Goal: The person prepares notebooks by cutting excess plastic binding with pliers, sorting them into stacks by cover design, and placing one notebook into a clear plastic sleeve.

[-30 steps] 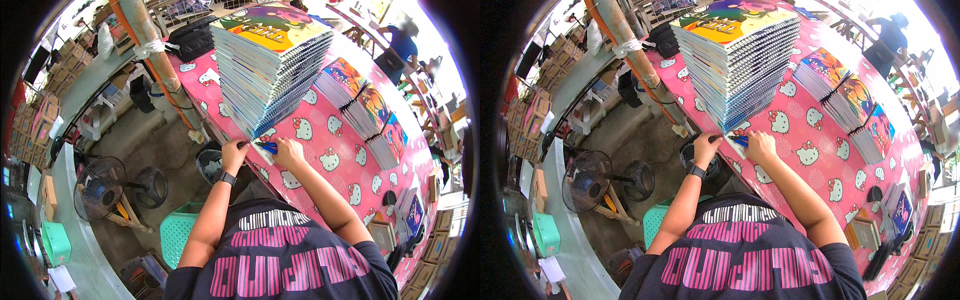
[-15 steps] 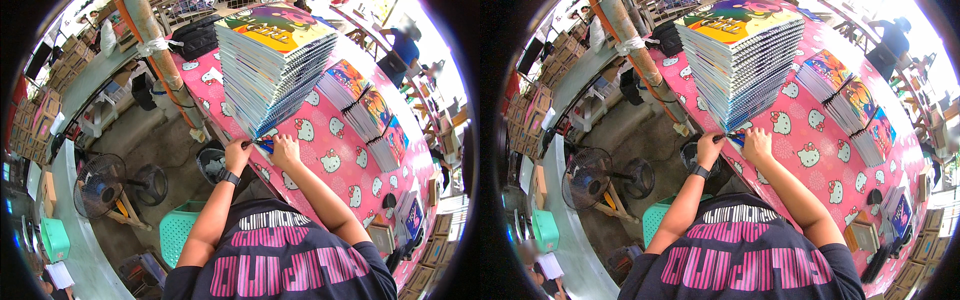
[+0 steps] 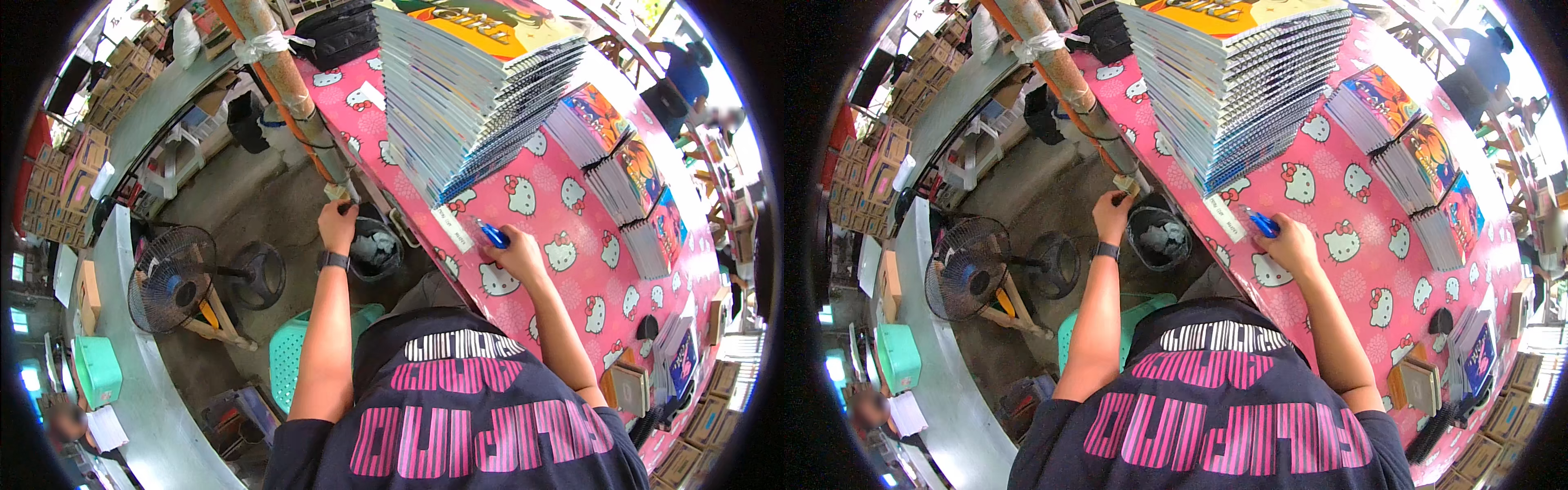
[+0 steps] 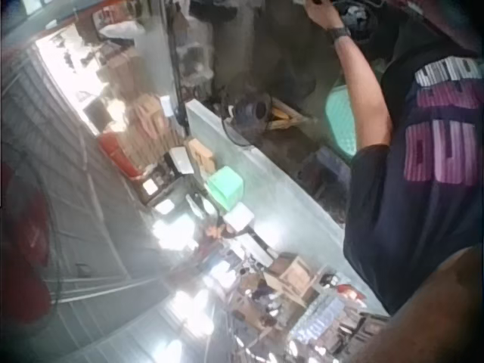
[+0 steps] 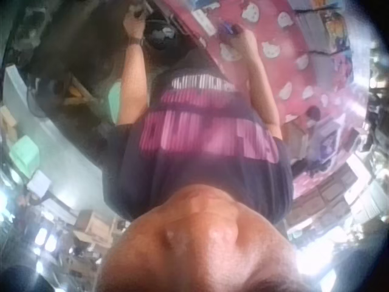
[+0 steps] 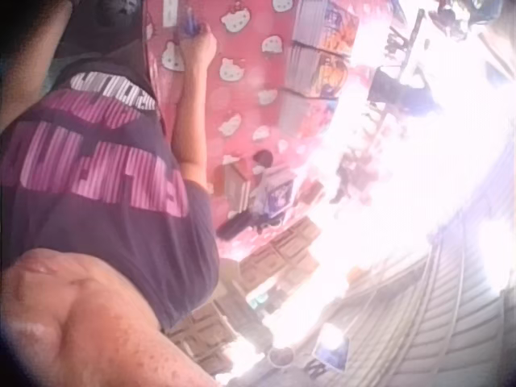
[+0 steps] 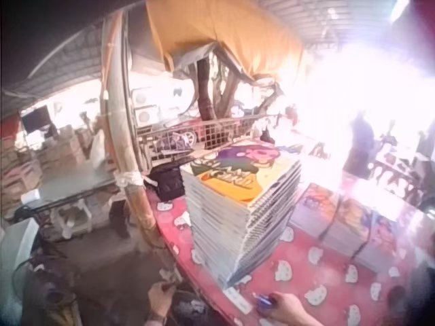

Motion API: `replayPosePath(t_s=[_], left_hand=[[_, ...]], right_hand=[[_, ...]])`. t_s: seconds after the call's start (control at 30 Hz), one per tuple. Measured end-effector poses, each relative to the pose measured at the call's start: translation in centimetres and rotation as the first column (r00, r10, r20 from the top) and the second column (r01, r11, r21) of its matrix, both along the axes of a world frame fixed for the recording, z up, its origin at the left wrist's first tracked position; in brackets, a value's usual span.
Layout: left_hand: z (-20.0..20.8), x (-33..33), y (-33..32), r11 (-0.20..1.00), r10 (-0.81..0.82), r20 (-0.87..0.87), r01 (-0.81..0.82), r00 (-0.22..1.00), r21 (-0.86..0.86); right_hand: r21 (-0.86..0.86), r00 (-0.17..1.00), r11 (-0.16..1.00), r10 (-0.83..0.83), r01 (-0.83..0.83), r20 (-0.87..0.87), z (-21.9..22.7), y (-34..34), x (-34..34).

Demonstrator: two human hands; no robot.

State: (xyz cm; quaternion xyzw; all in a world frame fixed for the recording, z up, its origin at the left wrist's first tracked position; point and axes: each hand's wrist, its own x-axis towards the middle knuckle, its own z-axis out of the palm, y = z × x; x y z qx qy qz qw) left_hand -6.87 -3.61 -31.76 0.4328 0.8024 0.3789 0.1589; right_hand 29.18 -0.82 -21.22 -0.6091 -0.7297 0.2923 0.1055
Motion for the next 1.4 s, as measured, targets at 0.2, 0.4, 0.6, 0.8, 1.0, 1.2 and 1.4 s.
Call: replayPosePath(t_s=[0.2, 0.4, 0.6, 0.8, 1.0, 1.2, 1.4], left_hand=[[0.8, -1.1, -0.1, 0.9, -0.03, 0.026, 0.039, 0.999, -0.434], [8.4, -4.6, 2.1, 0.945, -0.274, 0.58, 0.102, 0.767, 0.312], [33.3, 1.0, 7.6, 0.641, -0.465, -0.056, 0.38, 0.884, 0.667], [39.9, 7.4, 17.2, 0.821, -0.437, -0.457, 0.552, 0.774, 0.149], [37.1, 10.3, 21.8, 0.855, -0.517, -0.451, 0.453, 0.727, -0.251], [37.4, 9.7, 20.1, 0.87, -0.493, -0.473, 0.414, 0.73, -0.266], [36.9, 9.3, 20.5, 0.885, -0.465, -0.456, 0.383, 0.759, -0.264]], right_hand=[[-0.161, 0.954, 0.979, -0.16, 0.121, -0.254, 1.6, -1.8, 2.4], [-0.413, 0.549, 0.908, -0.382, 0.071, -0.744, 0.3, -2.8, 5.2], [-0.056, 0.586, 0.985, 0.052, -0.166, -0.808, 8.2, -0.7, 2.8], [0.576, 0.652, 0.815, 0.474, -0.071, -0.591, 15.8, 1.2, -1.2], [0.808, 0.755, 0.587, 0.506, 0.052, -0.417, 16.3, 4.0, -1.8], [0.855, 0.766, 0.515, 0.523, 0.066, -0.374, 16.6, 3.8, -2.1], [0.871, 0.807, 0.49, 0.498, 0.042, -0.319, 16.5, 3.7, -2.4]])
